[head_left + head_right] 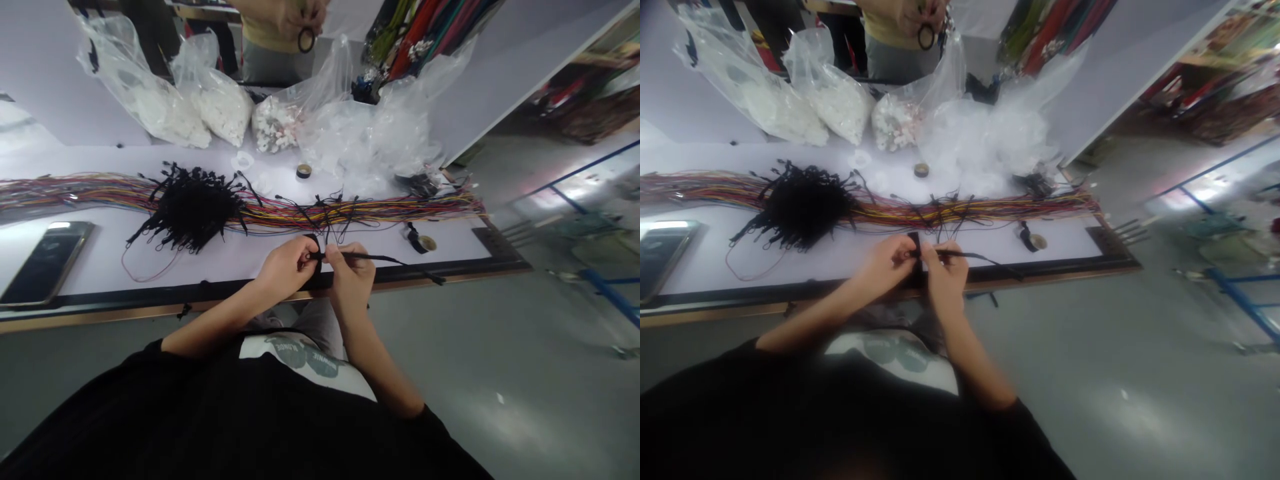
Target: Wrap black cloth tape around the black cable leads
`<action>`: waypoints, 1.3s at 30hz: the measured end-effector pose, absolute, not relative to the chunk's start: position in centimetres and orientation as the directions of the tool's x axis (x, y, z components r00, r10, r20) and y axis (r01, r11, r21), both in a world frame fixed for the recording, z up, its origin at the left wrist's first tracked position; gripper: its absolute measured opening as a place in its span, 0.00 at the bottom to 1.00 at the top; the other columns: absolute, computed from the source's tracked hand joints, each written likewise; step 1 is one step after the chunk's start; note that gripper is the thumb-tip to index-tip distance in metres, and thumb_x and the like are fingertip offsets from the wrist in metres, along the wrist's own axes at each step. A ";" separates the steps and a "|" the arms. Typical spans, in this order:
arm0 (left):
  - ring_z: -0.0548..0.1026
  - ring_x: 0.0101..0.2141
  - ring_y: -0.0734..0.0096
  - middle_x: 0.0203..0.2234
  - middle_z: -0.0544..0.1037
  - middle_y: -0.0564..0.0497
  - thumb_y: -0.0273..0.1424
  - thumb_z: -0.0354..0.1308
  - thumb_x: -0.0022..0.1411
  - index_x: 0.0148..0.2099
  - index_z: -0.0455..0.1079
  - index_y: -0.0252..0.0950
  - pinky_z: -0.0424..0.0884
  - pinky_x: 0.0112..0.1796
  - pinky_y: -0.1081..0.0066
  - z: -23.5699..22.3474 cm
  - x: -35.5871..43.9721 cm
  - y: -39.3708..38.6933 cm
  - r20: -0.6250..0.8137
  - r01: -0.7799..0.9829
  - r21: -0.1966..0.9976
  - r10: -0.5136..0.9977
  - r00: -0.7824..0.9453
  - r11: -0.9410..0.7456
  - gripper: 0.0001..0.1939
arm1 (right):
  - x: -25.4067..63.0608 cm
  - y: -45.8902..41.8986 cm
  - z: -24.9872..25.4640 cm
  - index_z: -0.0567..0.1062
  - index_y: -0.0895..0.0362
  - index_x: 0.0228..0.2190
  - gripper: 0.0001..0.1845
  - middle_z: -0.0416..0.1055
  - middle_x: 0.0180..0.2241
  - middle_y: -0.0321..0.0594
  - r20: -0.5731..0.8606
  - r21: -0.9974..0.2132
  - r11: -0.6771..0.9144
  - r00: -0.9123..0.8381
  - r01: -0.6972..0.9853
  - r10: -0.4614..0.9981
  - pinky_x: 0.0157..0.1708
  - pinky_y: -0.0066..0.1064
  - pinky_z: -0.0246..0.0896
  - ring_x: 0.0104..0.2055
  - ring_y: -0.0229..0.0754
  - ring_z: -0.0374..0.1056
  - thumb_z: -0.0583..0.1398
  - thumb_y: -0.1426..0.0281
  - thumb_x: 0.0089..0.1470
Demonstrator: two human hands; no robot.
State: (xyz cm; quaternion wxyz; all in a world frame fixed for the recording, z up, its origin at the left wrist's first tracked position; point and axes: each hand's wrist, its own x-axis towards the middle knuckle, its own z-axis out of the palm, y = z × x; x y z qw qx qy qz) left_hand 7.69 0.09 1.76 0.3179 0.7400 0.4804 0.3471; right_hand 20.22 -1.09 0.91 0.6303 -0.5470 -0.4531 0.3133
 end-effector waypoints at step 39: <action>0.69 0.20 0.75 0.16 0.70 0.56 0.31 0.51 0.59 0.27 0.65 0.35 0.63 0.26 0.75 1.6 6.8 0.3 -0.034 0.436 0.893 0.950 0.311 -0.111 0.09 | 22.5 -0.7 3.2 0.70 0.53 0.51 0.20 0.74 0.43 0.46 0.124 -0.120 0.423 -0.409 0.898 0.904 0.37 0.36 0.49 0.44 0.48 0.67 0.52 0.69 0.56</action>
